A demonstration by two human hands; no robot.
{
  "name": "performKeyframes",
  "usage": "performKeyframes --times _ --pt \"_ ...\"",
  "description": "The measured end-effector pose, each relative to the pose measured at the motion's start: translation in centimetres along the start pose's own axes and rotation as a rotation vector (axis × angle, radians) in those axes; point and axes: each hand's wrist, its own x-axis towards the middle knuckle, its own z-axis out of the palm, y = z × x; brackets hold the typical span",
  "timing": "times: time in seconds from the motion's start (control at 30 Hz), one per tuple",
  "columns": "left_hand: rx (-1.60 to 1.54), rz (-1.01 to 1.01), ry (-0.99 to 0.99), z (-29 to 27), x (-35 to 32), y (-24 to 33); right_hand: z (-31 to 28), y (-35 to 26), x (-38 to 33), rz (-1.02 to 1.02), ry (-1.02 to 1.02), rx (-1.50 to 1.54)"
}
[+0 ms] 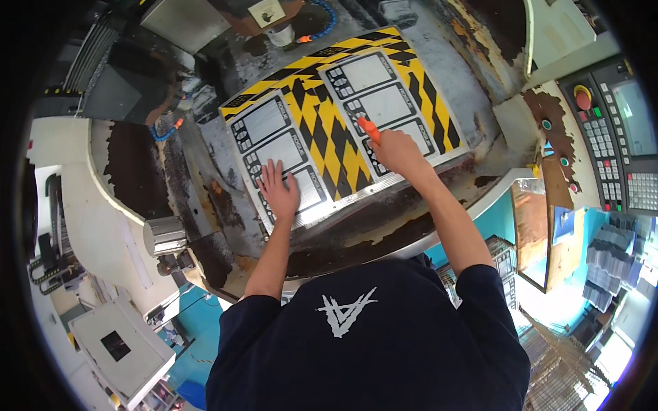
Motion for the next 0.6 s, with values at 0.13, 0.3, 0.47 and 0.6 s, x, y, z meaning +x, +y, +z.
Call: performKeyframes --times 0.13,0.3,0.47,0.6 --pt "0.02 -0.018 -0.012 0.0 -0.2 -0.3 0.2 -2.5 3.1 -0.054 0.159 0.092" --pt "0.02 -0.025 -0.034 0.1 -0.1 -0.3 -2.3 -4.0 4.2 -0.037 0.142 0.067" --pt "0.03 -0.027 -0.017 0.1 0.1 -0.3 -0.9 -3.2 5.2 0.033 0.125 0.165" --pt "0.008 -0.035 -0.011 0.1 0.1 -0.2 -0.4 -2.6 4.2 0.02 0.06 0.118"
